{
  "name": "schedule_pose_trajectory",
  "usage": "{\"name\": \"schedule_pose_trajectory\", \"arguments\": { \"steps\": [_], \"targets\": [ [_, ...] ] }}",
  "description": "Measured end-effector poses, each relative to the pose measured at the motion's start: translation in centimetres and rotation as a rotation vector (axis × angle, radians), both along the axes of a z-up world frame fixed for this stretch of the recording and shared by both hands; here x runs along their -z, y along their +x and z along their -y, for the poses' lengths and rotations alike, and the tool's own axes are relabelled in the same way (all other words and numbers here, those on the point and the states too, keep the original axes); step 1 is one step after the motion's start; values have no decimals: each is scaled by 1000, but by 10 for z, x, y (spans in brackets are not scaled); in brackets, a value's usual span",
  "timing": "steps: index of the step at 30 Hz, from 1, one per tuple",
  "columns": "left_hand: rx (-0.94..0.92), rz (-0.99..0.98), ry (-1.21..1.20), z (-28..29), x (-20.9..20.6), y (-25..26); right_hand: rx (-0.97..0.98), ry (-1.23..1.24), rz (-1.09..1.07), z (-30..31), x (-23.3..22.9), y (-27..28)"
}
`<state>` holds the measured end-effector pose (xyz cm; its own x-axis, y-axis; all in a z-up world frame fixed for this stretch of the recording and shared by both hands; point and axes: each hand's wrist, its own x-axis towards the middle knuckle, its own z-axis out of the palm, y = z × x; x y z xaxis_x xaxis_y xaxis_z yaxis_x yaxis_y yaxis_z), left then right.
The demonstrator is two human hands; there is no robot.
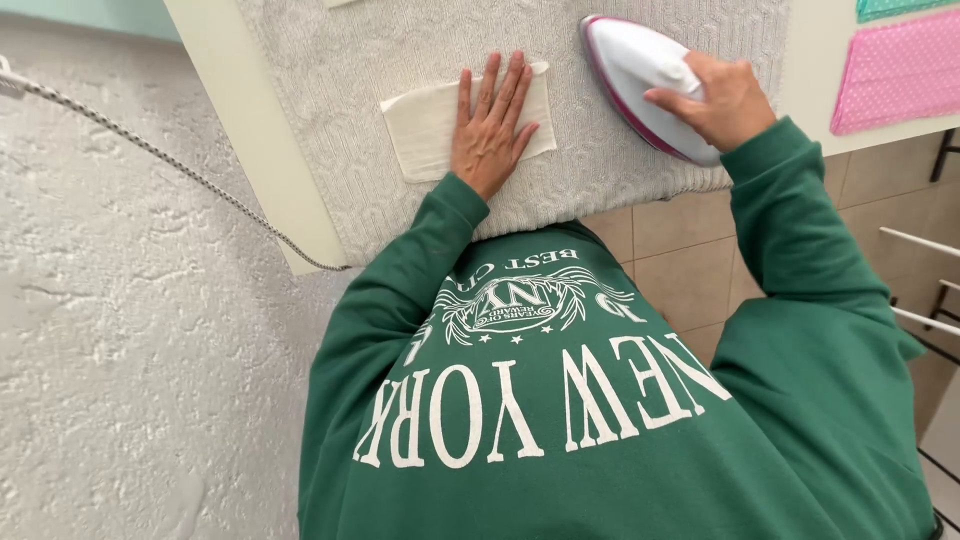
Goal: Ironing small rectangular pieces of white fabric on a padded surface.
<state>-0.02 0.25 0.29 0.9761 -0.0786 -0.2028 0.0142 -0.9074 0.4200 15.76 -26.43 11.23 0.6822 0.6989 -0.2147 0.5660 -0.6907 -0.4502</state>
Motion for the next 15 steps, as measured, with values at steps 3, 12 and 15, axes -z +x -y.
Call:
{"name": "schedule_pose_trajectory", "arguments": {
  "steps": [3,12,15],
  "targets": [
    [-5,-33,-20,0,4,2,-147,-27,18,-13,8,7],
    [-7,62,-18,-1,10,-2,-211,-162,49,-27,25,11],
    [-23,37,-5,-5,34,0,-269,-192,19,-35,23,17]
  ]
}}
